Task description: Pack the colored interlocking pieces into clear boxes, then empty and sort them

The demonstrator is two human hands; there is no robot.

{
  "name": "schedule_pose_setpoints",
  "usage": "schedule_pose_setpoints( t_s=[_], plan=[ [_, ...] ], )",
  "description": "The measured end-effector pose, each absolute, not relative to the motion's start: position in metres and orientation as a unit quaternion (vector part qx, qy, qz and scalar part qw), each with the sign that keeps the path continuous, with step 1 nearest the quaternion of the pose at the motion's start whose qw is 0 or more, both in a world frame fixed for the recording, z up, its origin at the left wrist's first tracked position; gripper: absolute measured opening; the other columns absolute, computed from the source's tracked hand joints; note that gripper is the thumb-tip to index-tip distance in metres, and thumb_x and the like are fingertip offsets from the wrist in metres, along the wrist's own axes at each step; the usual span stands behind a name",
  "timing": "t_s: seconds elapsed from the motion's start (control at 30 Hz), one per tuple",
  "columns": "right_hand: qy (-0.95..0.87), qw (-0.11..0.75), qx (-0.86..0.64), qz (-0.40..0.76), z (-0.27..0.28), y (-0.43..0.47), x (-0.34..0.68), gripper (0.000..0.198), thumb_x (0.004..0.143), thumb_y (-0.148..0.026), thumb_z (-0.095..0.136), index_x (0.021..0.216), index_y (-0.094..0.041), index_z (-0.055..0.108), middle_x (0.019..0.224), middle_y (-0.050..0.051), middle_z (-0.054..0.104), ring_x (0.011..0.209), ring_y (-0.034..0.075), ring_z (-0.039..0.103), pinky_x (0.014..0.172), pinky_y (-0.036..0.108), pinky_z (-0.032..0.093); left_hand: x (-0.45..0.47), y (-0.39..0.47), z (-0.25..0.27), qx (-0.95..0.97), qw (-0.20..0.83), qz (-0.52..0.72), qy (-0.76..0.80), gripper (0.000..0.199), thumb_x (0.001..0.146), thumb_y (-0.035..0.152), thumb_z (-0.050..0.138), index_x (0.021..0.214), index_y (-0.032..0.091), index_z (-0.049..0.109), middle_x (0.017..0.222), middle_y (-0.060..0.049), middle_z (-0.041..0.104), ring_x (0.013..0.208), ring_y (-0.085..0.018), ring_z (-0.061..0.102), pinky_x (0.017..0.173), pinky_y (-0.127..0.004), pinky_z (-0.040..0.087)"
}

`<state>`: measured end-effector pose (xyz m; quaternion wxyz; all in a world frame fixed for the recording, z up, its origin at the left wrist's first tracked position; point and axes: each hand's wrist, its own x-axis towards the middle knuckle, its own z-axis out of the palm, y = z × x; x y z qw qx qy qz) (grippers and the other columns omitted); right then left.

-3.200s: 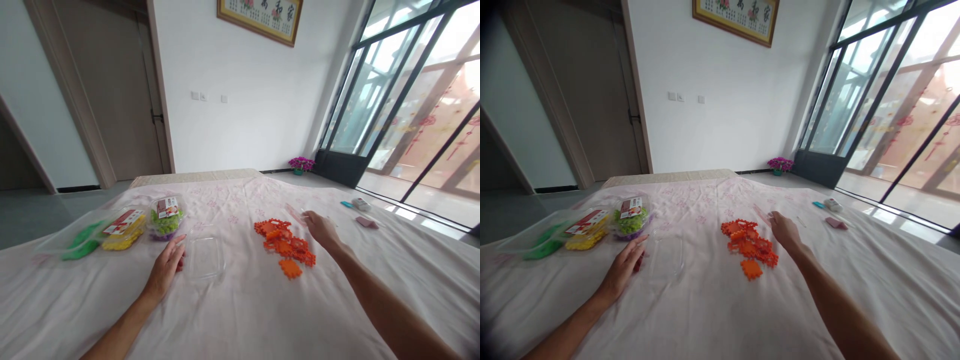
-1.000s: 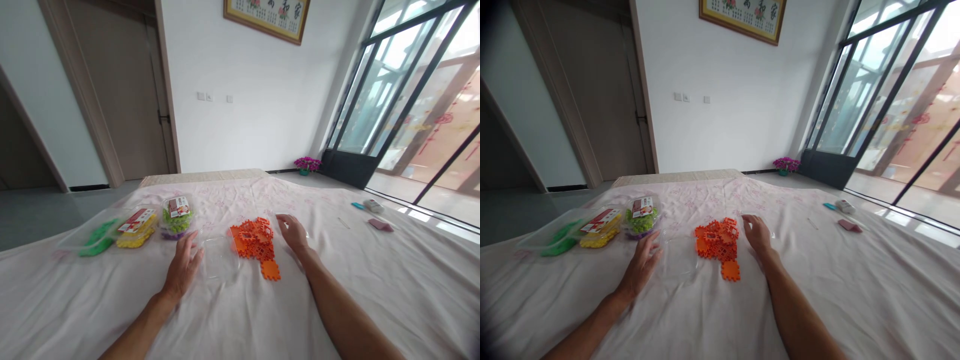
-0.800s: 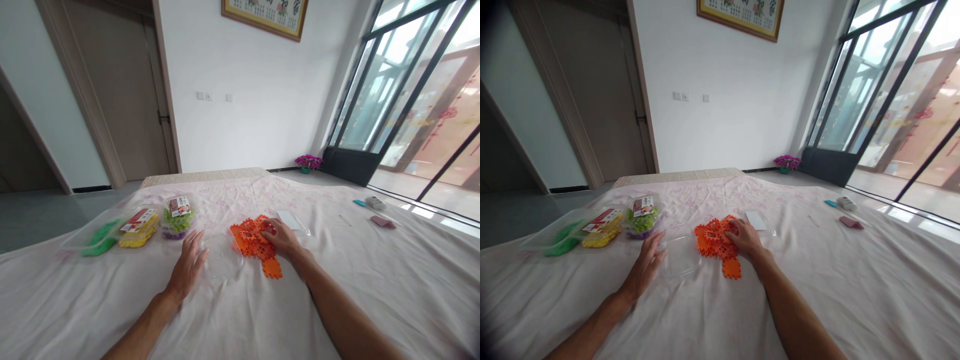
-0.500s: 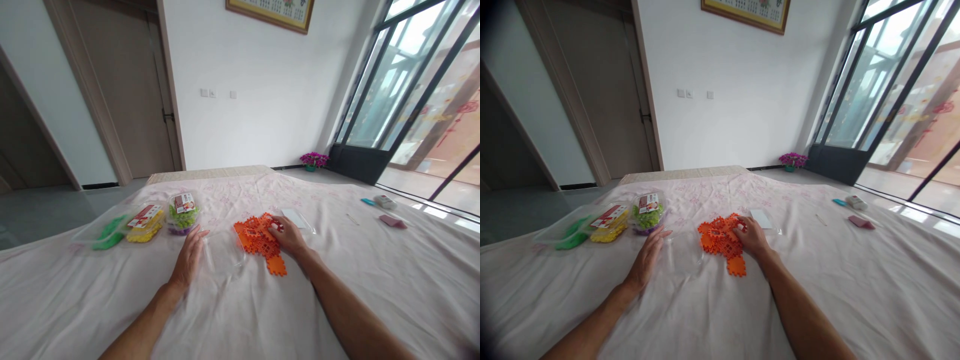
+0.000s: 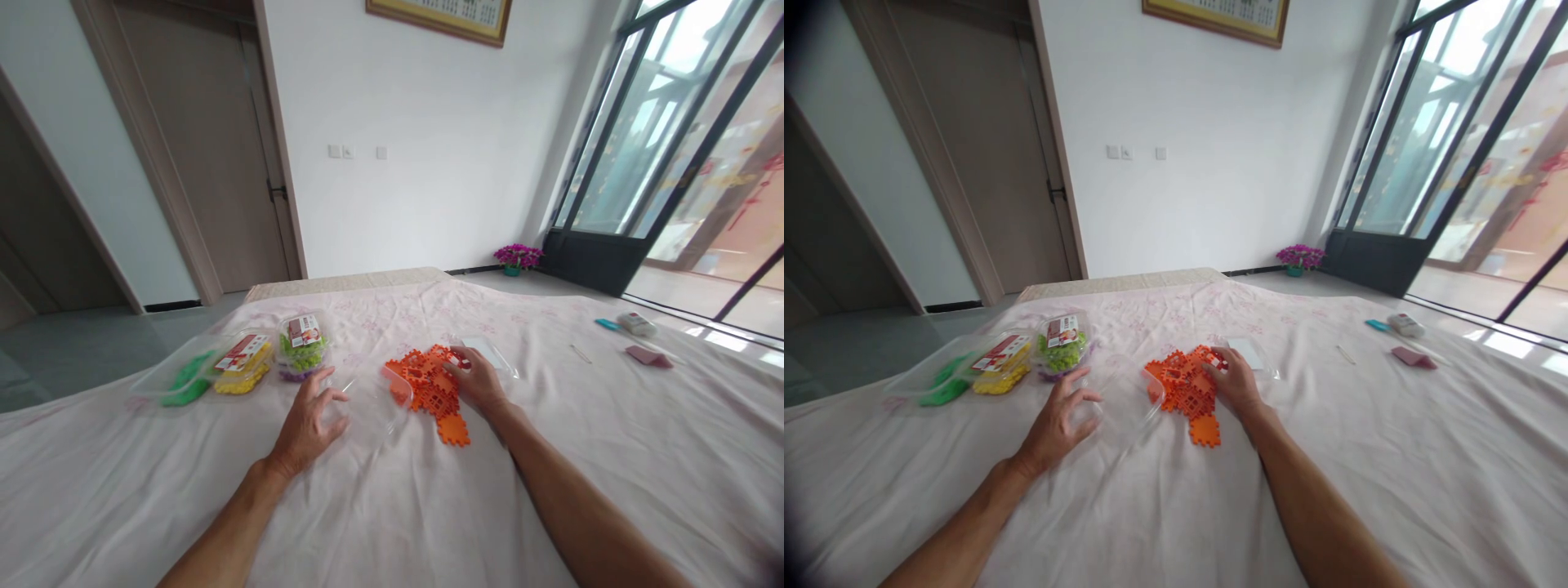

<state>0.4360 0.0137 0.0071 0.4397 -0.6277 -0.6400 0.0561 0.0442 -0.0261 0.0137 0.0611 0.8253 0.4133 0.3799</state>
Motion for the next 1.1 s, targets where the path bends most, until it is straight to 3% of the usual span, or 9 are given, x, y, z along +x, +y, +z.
schedule_pose_setpoints(
  t_s=[0.13,0.23,0.33,0.47,0.53,0.63,0.77,0.93,1.1],
  plan=[
    [-0.636,0.447,-0.624,0.080,0.009,0.013,0.435,0.045,0.075,-0.043,0.069,0.114,-0.021,0.069,0.110,0.007,0.067,0.097,0.021,0.063,0.093,0.039,0.050,0.054,-0.042,0.021,0.835,-0.006,0.376,0.401,0.015,0.080,0.038,0.070,0.079,0.024,0.067,0.126,-0.009,0.061,0.128,-0.031,0.048,0.110,-0.050,0.038],
    [-0.645,0.444,-0.618,0.074,0.009,0.013,0.435,0.046,0.075,-0.041,0.069,0.116,-0.020,0.068,0.112,0.008,0.067,0.102,0.023,0.062,0.096,0.041,0.049,0.063,-0.054,0.024,0.836,-0.015,0.380,0.395,0.020,0.080,0.044,0.070,0.078,0.024,0.068,0.122,-0.009,0.064,0.124,-0.030,0.053,0.108,-0.049,0.040],
    [-0.658,0.439,-0.608,0.067,0.008,0.013,0.434,0.047,0.074,-0.039,0.069,0.117,-0.020,0.067,0.114,0.008,0.067,0.105,0.023,0.061,0.098,0.041,0.047,0.065,-0.057,0.027,0.850,0.018,0.374,0.369,0.037,0.074,0.052,0.074,0.100,0.027,0.071,0.135,-0.009,0.056,0.129,-0.033,0.048,0.110,-0.049,0.038],
    [-0.659,0.475,-0.577,0.087,0.015,0.011,0.427,0.045,0.074,-0.037,0.069,0.115,-0.020,0.067,0.116,0.008,0.067,0.107,0.023,0.061,0.099,0.042,0.047,0.052,-0.043,0.029,0.853,0.108,0.360,0.361,0.093,0.058,0.062,0.082,0.139,0.028,0.052,0.154,-0.013,0.034,0.142,-0.039,0.031,0.115,-0.056,0.029],
    [-0.654,0.501,-0.557,0.109,0.025,0.007,0.417,0.046,0.074,-0.036,0.071,0.116,-0.020,0.066,0.119,0.009,0.067,0.108,0.024,0.061,0.098,0.042,0.048,0.042,-0.034,0.027,0.840,0.166,0.355,0.376,0.103,0.057,0.062,0.083,0.146,0.028,0.042,0.156,-0.015,0.028,0.144,-0.039,0.027,0.115,-0.057,0.028],
    [-0.664,0.513,-0.528,0.133,0.048,-0.003,0.392,0.047,0.074,-0.035,0.072,0.118,-0.021,0.065,0.119,0.009,0.067,0.107,0.024,0.062,0.097,0.041,0.048,0.032,-0.024,0.022,0.821,0.250,0.349,0.376,0.105,0.060,0.058,0.083,0.149,0.026,0.037,0.155,-0.016,0.030,0.144,-0.037,0.028,0.116,-0.056,0.026],
    [-0.731,0.445,-0.495,0.151,0.083,-0.025,0.345,0.042,0.074,-0.031,0.074,0.115,-0.024,0.067,0.117,0.006,0.069,0.112,0.024,0.060,0.101,0.041,0.044,0.033,-0.023,0.015,0.803,0.301,0.360,0.368,0.100,0.062,0.050,0.084,0.147,0.024,0.040,0.149,-0.016,0.040,0.139,-0.034,0.038,0.114,-0.052,0.032],
    [-0.833,0.342,-0.417,0.124,0.106,-0.041,0.292,0.034,0.071,-0.023,0.078,0.104,-0.024,0.072,0.111,0.004,0.071,0.106,0.022,0.062,0.098,0.037,0.043,0.043,-0.028,0.009,0.813,0.254,0.374,0.367,0.090,0.066,0.043,0.082,0.145,0.025,0.042,0.144,-0.014,0.043,0.135,-0.033,0.042,0.113,-0.053,0.036],
    [-0.873,0.203,-0.416,0.155,0.102,-0.031,0.266,0.043,0.069,-0.029,0.081,0.110,-0.023,0.071,0.104,0.004,0.073,0.098,0.022,0.064,0.086,0.030,0.047,0.045,-0.027,0.007,0.814,0.223,0.370,0.387,0.098,0.062,0.042,0.085,0.146,0.024,0.039,0.144,-0.014,0.042,0.136,-0.033,0.039,0.114,-0.053,0.034]
  ],
)
